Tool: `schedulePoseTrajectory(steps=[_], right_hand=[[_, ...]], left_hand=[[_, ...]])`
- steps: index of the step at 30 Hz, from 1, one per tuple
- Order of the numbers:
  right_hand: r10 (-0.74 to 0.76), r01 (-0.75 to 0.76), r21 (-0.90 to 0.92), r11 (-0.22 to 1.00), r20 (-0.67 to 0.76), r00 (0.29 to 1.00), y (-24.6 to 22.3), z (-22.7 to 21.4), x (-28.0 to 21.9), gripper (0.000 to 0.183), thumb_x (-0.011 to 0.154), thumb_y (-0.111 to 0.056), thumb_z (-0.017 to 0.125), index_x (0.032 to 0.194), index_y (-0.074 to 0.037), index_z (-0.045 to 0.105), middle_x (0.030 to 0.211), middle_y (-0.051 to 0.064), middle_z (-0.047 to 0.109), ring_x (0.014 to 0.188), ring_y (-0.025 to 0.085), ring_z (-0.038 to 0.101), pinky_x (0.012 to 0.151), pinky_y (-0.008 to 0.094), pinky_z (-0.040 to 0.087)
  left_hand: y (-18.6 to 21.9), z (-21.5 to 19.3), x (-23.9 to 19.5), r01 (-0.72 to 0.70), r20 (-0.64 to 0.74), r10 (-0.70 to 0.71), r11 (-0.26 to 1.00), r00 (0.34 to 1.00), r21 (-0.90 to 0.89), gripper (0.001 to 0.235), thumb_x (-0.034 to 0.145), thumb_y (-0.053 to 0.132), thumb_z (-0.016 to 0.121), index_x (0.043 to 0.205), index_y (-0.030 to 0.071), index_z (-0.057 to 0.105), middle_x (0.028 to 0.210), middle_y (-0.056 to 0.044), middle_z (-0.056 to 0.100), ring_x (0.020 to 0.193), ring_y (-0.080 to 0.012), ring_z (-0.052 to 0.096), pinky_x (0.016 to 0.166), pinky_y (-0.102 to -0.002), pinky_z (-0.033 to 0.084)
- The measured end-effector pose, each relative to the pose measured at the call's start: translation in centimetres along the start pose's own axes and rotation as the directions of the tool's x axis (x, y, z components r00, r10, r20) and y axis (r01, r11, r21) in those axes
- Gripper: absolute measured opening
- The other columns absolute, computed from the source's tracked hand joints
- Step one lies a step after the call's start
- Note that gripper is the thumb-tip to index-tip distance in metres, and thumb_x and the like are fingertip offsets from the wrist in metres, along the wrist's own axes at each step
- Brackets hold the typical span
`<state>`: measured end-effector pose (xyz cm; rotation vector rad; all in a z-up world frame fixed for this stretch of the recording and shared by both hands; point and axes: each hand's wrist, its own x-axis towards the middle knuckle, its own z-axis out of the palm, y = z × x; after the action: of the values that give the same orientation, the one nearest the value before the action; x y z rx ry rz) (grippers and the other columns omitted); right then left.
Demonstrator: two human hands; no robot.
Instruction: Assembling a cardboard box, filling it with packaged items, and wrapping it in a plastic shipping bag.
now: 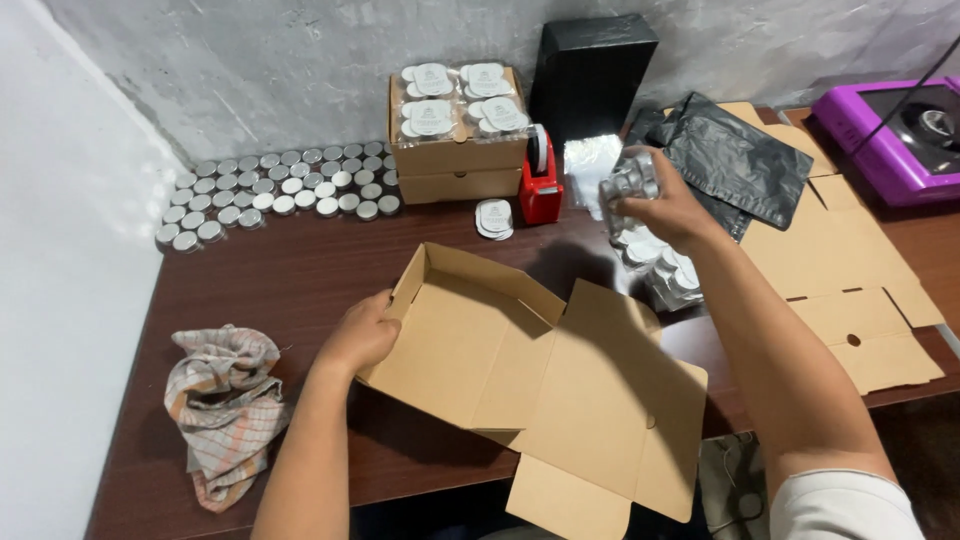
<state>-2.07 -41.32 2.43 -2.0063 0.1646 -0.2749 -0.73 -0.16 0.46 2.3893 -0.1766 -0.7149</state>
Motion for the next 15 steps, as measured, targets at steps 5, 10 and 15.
schedulePoseTrajectory(steps=[5, 10, 15], right_hand=[[-0.167, 0.183, -0.056, 0.982, 0.215, 0.962, -3.5, 8.6, -3.0, 0.084, 0.073, -0.008, 0.077, 0.150, -0.021, 0.046, 0.136, 0.029, 0.056, 0.128, 0.051, 0.054, 0.111, 0.058, 0.039], [-0.361, 0.516, -0.576, 0.634, 0.370, 0.856, -3.4, 19.4, -6.0, 0.082, 0.072, -0.032, 0.079, 0.145, -0.026, 0.043, 0.130, 0.015, 0.055, 0.110, 0.038, 0.067, 0.101, 0.056, 0.046], [-0.244, 0.541, -0.674, 0.503, 0.490, 0.837, -3.3, 21.1, -7.0, 0.092, 0.077, -0.048, 0.078, 0.154, -0.023, 0.033, 0.130, 0.019, 0.054, 0.118, 0.038, 0.061, 0.099, 0.046, 0.043]], left_hand=[[-0.5, 0.3, 0.7, -0.027, -0.029, 0.027, 1.000, 0.999, -0.010, 0.070, 0.089, 0.013, 0.049, 0.158, 0.003, 0.039, 0.155, -0.026, 0.046, 0.149, -0.0426, 0.035, 0.120, -0.061, 0.029], [-3.1, 0.9, 2.7, -0.092, -0.060, 0.092, 0.996, 0.994, 0.003, 0.066, 0.089, 0.010, 0.046, 0.154, 0.003, 0.047, 0.152, -0.027, 0.051, 0.146, -0.0443, 0.040, 0.121, -0.060, 0.031], [-0.2, 0.2, -0.3, -0.078, -0.030, 0.078, 0.997, 0.997, 0.000, 0.065, 0.089, 0.012, 0.046, 0.153, 0.006, 0.048, 0.150, -0.026, 0.052, 0.145, -0.0434, 0.042, 0.119, -0.060, 0.034]])
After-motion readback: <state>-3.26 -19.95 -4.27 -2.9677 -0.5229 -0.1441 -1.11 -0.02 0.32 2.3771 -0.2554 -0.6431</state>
